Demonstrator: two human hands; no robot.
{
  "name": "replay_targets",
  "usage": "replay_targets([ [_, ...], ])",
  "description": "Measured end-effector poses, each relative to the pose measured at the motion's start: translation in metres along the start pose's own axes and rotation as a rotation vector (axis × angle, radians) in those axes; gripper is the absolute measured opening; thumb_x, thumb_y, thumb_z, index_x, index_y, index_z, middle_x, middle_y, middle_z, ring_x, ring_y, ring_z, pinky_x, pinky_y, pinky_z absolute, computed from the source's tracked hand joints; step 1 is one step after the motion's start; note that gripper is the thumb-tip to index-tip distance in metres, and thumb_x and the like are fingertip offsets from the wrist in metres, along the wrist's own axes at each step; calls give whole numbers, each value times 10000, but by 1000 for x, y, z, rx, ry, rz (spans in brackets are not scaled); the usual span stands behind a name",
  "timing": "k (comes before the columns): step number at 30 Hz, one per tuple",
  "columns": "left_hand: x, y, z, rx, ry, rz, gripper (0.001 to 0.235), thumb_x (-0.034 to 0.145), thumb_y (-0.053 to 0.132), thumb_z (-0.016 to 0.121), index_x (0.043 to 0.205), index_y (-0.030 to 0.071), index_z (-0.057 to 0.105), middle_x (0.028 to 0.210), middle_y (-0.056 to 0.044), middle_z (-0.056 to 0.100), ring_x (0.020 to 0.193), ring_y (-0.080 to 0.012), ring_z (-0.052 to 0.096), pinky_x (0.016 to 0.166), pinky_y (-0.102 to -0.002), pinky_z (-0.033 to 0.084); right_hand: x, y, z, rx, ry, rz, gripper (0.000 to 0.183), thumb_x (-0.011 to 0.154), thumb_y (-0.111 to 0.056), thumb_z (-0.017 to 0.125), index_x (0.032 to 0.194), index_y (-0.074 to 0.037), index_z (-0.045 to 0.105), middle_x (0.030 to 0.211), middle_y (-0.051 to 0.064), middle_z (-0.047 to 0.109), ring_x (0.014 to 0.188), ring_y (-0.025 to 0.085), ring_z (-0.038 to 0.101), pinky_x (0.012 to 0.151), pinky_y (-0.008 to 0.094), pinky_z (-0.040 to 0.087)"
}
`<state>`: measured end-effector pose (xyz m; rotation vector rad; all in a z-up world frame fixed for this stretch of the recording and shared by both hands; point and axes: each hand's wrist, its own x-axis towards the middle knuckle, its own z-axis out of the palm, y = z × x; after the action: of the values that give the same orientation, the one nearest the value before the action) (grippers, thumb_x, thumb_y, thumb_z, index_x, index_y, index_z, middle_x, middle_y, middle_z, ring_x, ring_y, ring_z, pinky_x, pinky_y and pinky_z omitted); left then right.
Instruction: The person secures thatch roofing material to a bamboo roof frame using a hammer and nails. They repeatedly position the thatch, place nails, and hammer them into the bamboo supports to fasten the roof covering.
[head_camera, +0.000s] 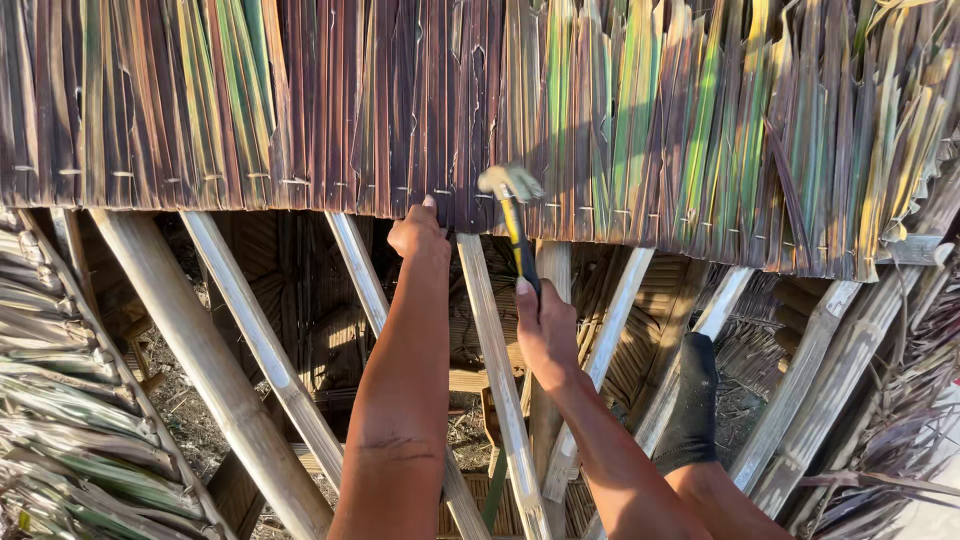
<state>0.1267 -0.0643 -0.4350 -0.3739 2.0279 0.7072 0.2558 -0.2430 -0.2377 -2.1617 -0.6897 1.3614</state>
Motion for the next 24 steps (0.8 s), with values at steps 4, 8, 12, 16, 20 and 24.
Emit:
replay_targets([
  [4,3,-21,-24,293,84,25,364,879,260,850,1112,6,732,739,-59,657,526,-139,469,464,-369,334,-15,30,-2,187,146,-391,463,1098,-472,473,1030,-27,580,686,-6,555,571,111,549,470,296,436],
  [8,-10,-19,-18,64,36,65,261,847,96,802,1089,21,737,726,-61,725,491,-131,461,460,-369,340,-18,30,-6,-267,-53,15,463,1037,-501,453,966,-64,591,566,-9,519,462,115,504,442,344,392],
  [12,-3,-17,-12,123,38,77,292,862,100,837,1072,-39,690,750,-91,715,551,-159,441,471,-384,378,-16,33,3,257,83,-257,506,1058,-505,501,966,-12,566,658,52,532,559,141,527,487,346,430],
  [16,-7,-25,-26,69,128,152,189,803,37,862,933,-39,748,829,-113,747,614,-159,644,520,-355,512,-26,30,5,-8,40,-241,515,1060,-515,470,1078,-21,615,667,22,521,576,135,493,500,339,410],
  [20,-15,-10,-7,178,30,92,209,844,151,829,875,-38,743,827,-140,764,603,-195,651,532,-395,492,-16,-2,-8,-131,6,-97,471,1041,-513,500,941,-66,609,557,-22,489,477,101,509,455,306,383],
  [24,-20,1,-39,294,-59,-61,221,891,149,767,900,-70,737,890,-199,767,701,-274,730,606,-419,619,-61,-15,-41,379,-107,-81,398,1048,-457,552,929,-78,527,629,-40,453,509,80,419,434,301,343],
])
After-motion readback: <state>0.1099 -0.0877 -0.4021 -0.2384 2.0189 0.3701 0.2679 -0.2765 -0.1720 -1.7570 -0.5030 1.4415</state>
